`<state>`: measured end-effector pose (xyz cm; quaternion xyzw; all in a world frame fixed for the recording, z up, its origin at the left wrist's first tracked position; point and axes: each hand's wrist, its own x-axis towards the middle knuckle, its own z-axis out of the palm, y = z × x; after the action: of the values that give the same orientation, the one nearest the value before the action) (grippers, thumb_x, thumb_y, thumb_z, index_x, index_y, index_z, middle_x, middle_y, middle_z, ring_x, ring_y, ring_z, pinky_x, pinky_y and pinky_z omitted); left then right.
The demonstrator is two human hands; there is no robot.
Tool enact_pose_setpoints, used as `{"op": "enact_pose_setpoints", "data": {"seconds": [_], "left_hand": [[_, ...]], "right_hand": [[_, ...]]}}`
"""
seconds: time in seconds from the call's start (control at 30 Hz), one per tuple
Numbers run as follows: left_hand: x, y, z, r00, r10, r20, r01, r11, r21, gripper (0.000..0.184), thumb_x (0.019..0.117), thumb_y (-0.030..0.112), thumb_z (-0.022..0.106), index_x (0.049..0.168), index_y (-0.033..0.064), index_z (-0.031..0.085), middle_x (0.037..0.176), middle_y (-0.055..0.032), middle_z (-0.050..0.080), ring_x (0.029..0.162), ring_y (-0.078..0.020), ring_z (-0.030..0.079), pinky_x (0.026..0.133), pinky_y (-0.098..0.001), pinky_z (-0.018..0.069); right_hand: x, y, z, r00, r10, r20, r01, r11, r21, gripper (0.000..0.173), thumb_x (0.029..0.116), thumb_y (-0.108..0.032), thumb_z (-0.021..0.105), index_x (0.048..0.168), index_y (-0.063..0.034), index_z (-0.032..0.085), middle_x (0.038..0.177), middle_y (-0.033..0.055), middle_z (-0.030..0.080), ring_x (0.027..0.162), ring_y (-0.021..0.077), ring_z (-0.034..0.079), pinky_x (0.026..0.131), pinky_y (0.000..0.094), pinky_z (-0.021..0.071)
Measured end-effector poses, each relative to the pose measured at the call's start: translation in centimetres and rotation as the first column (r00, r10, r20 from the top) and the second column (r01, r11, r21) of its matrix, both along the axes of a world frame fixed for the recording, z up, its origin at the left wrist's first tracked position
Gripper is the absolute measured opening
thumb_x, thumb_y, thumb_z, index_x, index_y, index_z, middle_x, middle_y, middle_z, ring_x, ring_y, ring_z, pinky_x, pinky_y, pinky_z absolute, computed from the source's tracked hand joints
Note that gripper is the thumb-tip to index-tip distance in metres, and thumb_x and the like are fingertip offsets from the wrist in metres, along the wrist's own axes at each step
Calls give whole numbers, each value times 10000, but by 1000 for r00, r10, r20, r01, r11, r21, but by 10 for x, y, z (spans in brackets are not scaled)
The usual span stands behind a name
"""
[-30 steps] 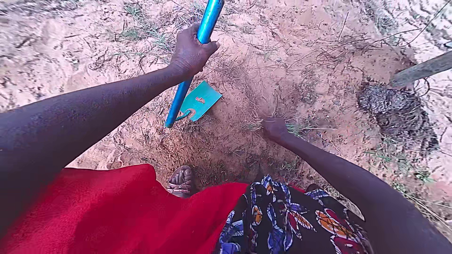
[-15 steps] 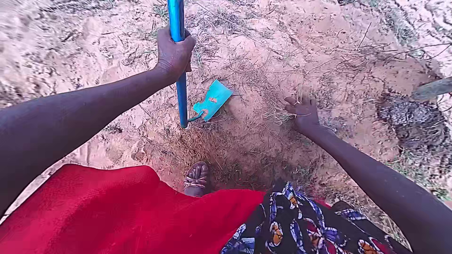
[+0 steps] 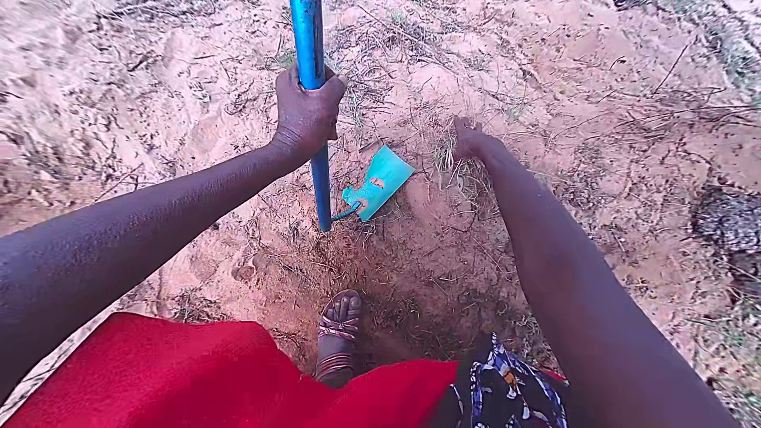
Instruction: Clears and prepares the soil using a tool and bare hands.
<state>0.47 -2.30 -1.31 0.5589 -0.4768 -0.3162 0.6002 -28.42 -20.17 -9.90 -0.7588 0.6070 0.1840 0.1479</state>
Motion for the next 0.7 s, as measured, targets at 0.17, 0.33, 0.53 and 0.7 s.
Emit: {"op": "enact_pose_setpoints", "data": {"seconds": [0.17,0.33,0.53,0.7], "left_hand": [[-7,-2,2,1000,-5,8,5,1000,1,116,945,99,589,881,161,515,514,137,473,373,-7,472,369,-198,455],[-27,2,6,995,-47,82,44,998,36,100,950,130,606,878,144,538,535,123,481,386,-10,480,386,-196,461],[-59,7,11,955,-139,263,119,989,92,107,968,185,638,929,102,581,645,89,503,462,4,483,462,-187,460],[-79,3,21,894,-195,402,141,977,161,190,982,228,641,1024,44,630,781,-6,568,614,-76,532,606,-285,470]], "right_hand": [[-22,4,-6,999,-26,45,23,998,59,893,863,-135,812,1580,8,299,1454,372,484,1305,559,521,1024,712,437],[-17,19,-2,999,-34,-43,35,999,31,475,860,-170,810,1210,101,638,1267,351,618,1209,527,596,938,733,469],[-9,57,6,994,-81,-76,81,997,-16,367,912,-156,716,1184,82,654,1263,333,630,1199,519,607,894,732,482],[-16,90,-2,997,-76,-16,74,995,-74,403,933,-132,669,1309,12,640,1298,327,622,1243,530,575,913,724,477]]}}
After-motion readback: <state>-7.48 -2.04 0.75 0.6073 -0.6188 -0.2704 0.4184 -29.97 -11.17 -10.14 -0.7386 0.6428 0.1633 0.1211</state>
